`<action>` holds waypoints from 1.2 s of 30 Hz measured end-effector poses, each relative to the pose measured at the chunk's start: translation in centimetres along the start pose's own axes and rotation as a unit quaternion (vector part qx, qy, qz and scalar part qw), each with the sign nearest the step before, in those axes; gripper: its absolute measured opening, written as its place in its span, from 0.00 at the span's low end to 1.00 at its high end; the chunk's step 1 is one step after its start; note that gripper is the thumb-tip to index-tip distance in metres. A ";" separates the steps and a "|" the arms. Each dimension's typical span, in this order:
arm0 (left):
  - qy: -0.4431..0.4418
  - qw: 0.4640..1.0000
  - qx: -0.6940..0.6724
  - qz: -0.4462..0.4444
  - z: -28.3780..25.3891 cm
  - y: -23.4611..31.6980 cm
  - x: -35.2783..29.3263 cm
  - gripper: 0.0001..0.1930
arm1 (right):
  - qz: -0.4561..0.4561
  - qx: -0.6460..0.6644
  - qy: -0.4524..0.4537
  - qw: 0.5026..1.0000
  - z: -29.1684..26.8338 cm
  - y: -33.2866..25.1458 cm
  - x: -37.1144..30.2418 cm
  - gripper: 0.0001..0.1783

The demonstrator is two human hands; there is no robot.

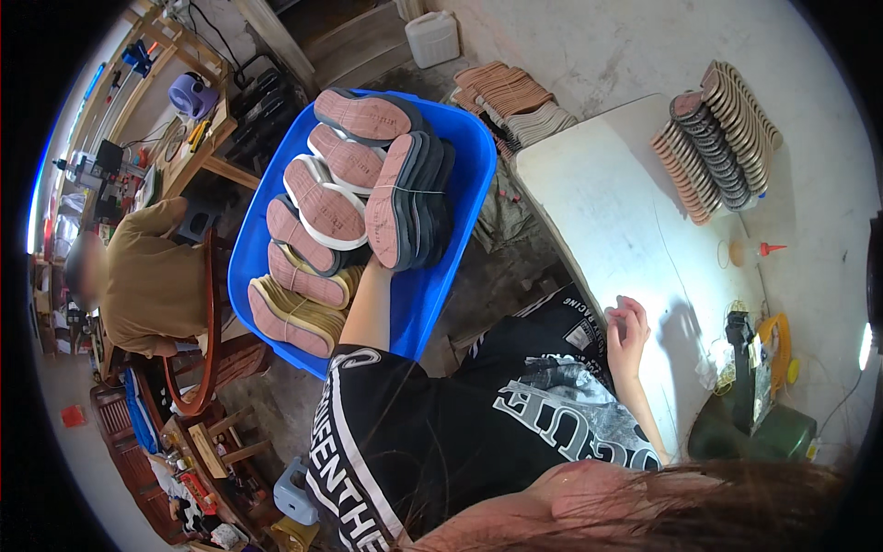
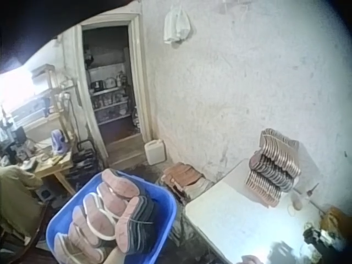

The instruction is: Applying glue and assembling shoe soles and borders in a factory workshop.

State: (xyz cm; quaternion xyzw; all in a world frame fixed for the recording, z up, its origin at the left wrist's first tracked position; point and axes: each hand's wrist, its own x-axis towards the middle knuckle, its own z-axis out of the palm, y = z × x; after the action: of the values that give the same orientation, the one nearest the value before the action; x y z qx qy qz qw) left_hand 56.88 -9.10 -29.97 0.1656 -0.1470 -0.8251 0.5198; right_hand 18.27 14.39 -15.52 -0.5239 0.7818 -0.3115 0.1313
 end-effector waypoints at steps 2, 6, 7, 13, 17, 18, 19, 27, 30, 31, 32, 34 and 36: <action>-0.026 1.000 -0.014 -0.007 4.1 -0.9 1.7 0.34 | 0.004 0.001 0.009 1.000 -0.1 0.7 0.2 0.08; -0.045 0.999 -0.018 0.014 3.0 -0.5 1.3 0.33 | 0.006 -0.001 0.001 1.000 0.2 0.3 0.0 0.07; -0.050 0.998 -0.020 0.018 2.3 -0.7 1.3 0.33 | 0.004 -0.002 -0.001 1.000 0.3 0.3 0.1 0.07; -0.086 0.995 -0.030 0.043 -0.7 -1.7 2.4 0.32 | 0.029 0.158 -0.046 0.986 0.3 -1.8 3.6 0.09; -0.108 0.992 -0.024 0.055 -0.5 -0.4 2.2 0.31 | -0.086 0.228 -0.188 0.952 2.0 -9.9 8.2 0.19; -0.114 0.992 -0.022 0.059 -0.3 0.0 2.1 0.31 | -0.111 0.230 -0.227 0.940 2.4 -12.1 9.0 0.22; -0.123 0.990 -0.021 0.060 0.1 0.2 2.4 0.31 | -0.136 0.230 -0.262 0.927 2.6 -14.1 9.7 0.26; -0.172 0.981 -0.005 0.090 1.3 3.0 3.6 0.29 | -0.259 0.197 -0.348 0.879 6.7 -20.9 9.9 0.46; -0.186 0.978 -0.008 0.095 1.2 3.1 3.9 0.29 | -0.289 0.183 -0.356 0.870 7.3 -21.3 9.9 0.52; -0.190 0.977 -0.009 0.097 1.1 3.2 3.9 0.29 | -0.292 0.177 -0.361 0.868 7.3 -21.7 9.9 0.52; -0.193 0.976 -0.011 0.100 1.0 3.2 3.8 0.28 | -0.296 0.170 -0.366 0.866 7.4 -22.0 9.9 0.52; -0.203 0.973 -0.014 0.107 1.0 3.2 3.9 0.28 | -0.300 0.183 -0.360 0.864 7.7 -22.6 10.5 0.52; -0.213 0.970 -0.018 0.114 1.0 3.1 4.0 0.28 | -0.303 0.195 -0.354 0.863 8.1 -23.3 11.1 0.53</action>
State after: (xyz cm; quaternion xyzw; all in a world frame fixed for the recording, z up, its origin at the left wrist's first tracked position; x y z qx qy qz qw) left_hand 57.30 -13.96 -28.24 -0.0412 -0.2573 -0.7790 0.5703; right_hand 35.12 -4.46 -5.82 -0.7736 0.4093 -0.2757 0.3975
